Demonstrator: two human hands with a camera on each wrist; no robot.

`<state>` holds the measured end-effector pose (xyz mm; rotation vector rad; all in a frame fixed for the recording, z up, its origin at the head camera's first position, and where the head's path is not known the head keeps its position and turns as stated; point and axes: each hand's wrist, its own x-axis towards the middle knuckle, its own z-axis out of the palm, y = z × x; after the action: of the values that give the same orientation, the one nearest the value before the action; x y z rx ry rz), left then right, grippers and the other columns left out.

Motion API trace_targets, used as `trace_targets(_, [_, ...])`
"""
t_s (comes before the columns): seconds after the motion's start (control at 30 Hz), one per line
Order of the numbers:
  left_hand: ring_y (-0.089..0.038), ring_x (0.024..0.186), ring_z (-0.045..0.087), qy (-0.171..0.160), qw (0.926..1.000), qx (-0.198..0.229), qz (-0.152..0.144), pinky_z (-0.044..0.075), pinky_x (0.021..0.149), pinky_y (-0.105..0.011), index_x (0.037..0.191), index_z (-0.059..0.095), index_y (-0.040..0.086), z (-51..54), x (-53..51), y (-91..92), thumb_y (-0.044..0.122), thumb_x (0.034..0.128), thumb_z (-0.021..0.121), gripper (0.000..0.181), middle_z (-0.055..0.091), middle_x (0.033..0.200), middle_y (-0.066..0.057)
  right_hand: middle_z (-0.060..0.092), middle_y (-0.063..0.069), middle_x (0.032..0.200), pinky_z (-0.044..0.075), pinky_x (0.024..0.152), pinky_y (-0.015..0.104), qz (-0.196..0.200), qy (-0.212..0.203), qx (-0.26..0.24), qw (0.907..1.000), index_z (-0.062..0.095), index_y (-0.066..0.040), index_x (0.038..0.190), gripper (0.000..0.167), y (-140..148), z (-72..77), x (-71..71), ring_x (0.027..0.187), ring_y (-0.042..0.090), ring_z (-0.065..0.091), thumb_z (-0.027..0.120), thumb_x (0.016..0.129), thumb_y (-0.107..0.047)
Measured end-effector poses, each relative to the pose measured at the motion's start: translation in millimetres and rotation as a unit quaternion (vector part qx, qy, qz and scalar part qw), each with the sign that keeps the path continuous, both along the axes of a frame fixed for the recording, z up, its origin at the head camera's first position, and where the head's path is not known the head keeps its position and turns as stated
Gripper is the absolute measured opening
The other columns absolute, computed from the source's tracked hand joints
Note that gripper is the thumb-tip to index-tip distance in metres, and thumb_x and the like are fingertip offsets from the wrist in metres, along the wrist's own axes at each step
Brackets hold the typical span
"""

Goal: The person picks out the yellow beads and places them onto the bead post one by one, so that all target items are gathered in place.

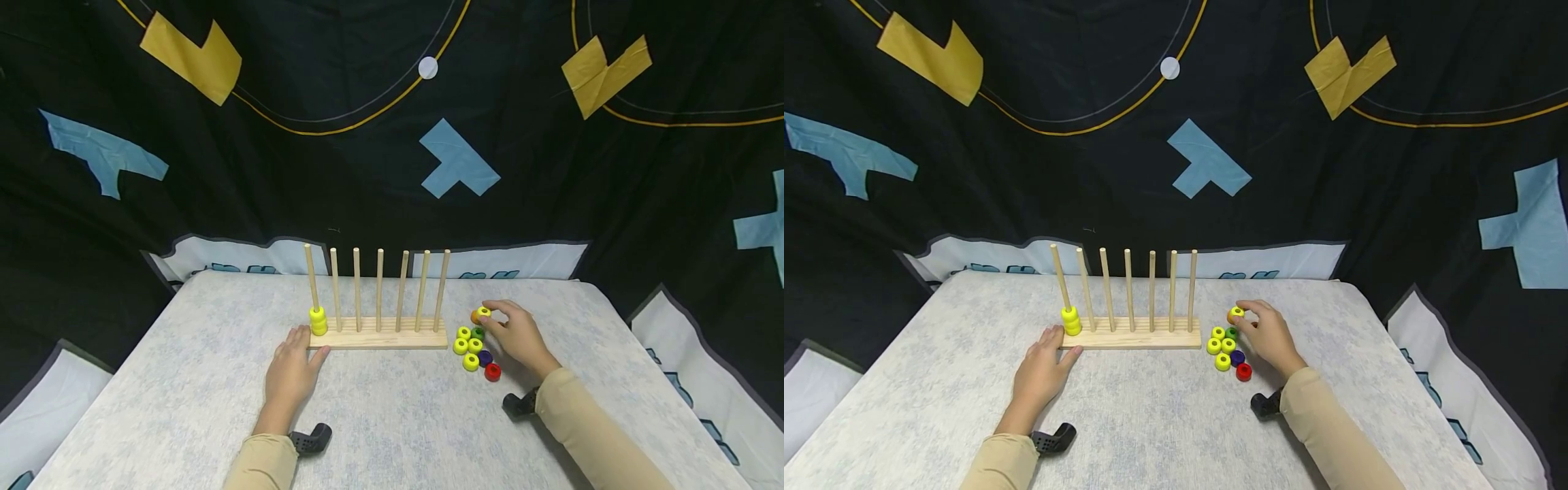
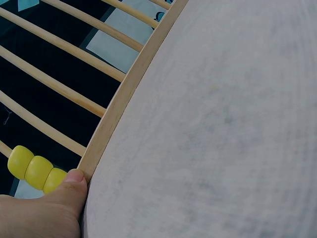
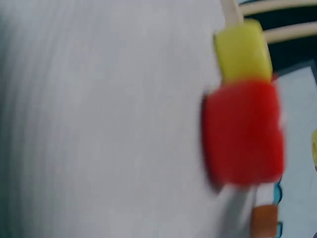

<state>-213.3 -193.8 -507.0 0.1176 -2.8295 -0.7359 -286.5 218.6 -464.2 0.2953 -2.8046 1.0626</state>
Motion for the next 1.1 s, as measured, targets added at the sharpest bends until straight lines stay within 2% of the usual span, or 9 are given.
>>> trace_targets(0.1, [-0.041, 0.148, 0.029, -0.001, 1.0, -0.001, 0.0, 0.021, 0.124, -0.053, 0.15, 0.035, -0.005, 0.1, 0.3, -0.2, 0.04, 0.0998, 0.057, 0.071, 0.036, 0.156, -0.024, 0.061, 0.008, 0.134, 0.058, 0.089, 0.043, 0.008, 0.023, -0.008, 0.9997, 0.063, -0.013, 0.133, 0.04, -11, 8.0, 6.4, 0.119, 0.03, 0.06, 0.065, 0.098, -0.032])
trace_targets(0.23, [-0.041, 0.149, 0.028, -0.006, 1.0, 0.0, 0.0, 0.021, 0.124, -0.053, 0.15, 0.035, -0.005, 0.4, 0.6, -0.2, 0.04, 0.1001, 0.057, 0.071, 0.036, 0.156, -0.024, 0.066, 0.003, 0.128, 0.051, 0.072, 0.031, 0.023, 0.065, -0.017, 0.9975, 0.068, -0.015, 0.126, 0.036, -28, 17.6, 15.3, 0.098, 0.025, 0.062, 0.068, 0.095, -0.034])
trace_targets(0.4, [-0.041, 0.148, 0.029, -0.005, 1.0, 0.0, 0.001, 0.022, 0.124, -0.054, 0.15, 0.035, -0.006, 0.8, 0.3, -0.1, 0.04, 0.0999, 0.057, 0.071, 0.037, 0.156, -0.025, 0.068, 0.0, 0.121, 0.051, 0.069, 0.028, 0.052, 0.108, -0.032, 0.9923, 0.071, -0.016, 0.121, 0.034, -47, 27.6, 24.5, 0.088, 0.022, 0.061, 0.071, 0.092, -0.034])
trace_targets(0.47, [-0.041, 0.148, 0.029, -0.003, 1.0, -0.001, 0.001, 0.022, 0.123, -0.054, 0.15, 0.036, -0.005, 0.8, 0.0, -0.3, 0.04, 0.0999, 0.057, 0.071, 0.037, 0.155, -0.024, 0.069, -0.001, 0.119, 0.05, 0.064, 0.025, 0.063, 0.121, -0.033, 0.9901, 0.071, -0.016, 0.12, 0.034, -55, 31.3, 27.3, 0.079, 0.019, 0.059, 0.072, 0.092, -0.035])
trace_targets(0.57, [-0.041, 0.148, 0.029, -0.003, 1.0, -0.001, 0.0, 0.022, 0.124, -0.054, 0.15, 0.036, -0.005, 0.9, -0.2, -0.5, 0.04, 0.0999, 0.058, 0.071, 0.037, 0.155, -0.025, 0.07, -0.004, 0.116, 0.042, 0.052, 0.024, 0.08, 0.133, -0.034, 0.9873, 0.071, -0.016, 0.119, 0.034, -66, 37.5, 31.3, 0.062, 0.015, 0.048, 0.072, 0.091, -0.036])
trace_targets(0.63, [-0.041, 0.148, 0.029, -0.003, 1.0, -0.001, -0.001, 0.022, 0.124, -0.054, 0.15, 0.036, -0.006, 1.0, -0.2, -0.6, 0.039, 0.0998, 0.058, 0.071, 0.037, 0.155, -0.025, 0.07, -0.005, 0.116, 0.04, 0.048, 0.023, 0.093, 0.136, -0.039, 0.9856, 0.072, -0.016, 0.119, 0.034, -74, 41.5, 33.5, 0.057, 0.013, 0.044, 0.073, 0.09, -0.036])
trace_targets(0.93, [-0.041, 0.149, 0.028, -0.005, 1.0, 0.002, -0.004, 0.021, 0.124, -0.053, 0.15, 0.036, -0.005, 0.3, -0.8, -1.7, 0.041, 0.1, 0.057, 0.071, 0.037, 0.156, -0.024, 0.069, -0.01, 0.111, 0.039, 0.048, 0.022, 0.145, 0.138, -0.071, 0.9772, 0.072, -0.017, 0.118, 0.034, -112, 55.1, 38.7, 0.059, 0.014, 0.046, 0.078, 0.087, -0.031])
trace_targets(1.1, [-0.04, 0.148, 0.029, -0.003, 1.0, 0.0, -0.003, 0.022, 0.124, -0.053, 0.15, 0.036, -0.005, -0.3, -1.1, -1.8, 0.041, 0.0998, 0.057, 0.071, 0.037, 0.156, -0.024, 0.067, -0.011, 0.113, 0.038, 0.049, 0.021, 0.173, 0.142, -0.073, 0.9719, 0.072, -0.017, 0.121, 0.035, -134, 64.5, 40.1, 0.057, 0.011, 0.043, 0.076, 0.089, -0.03])
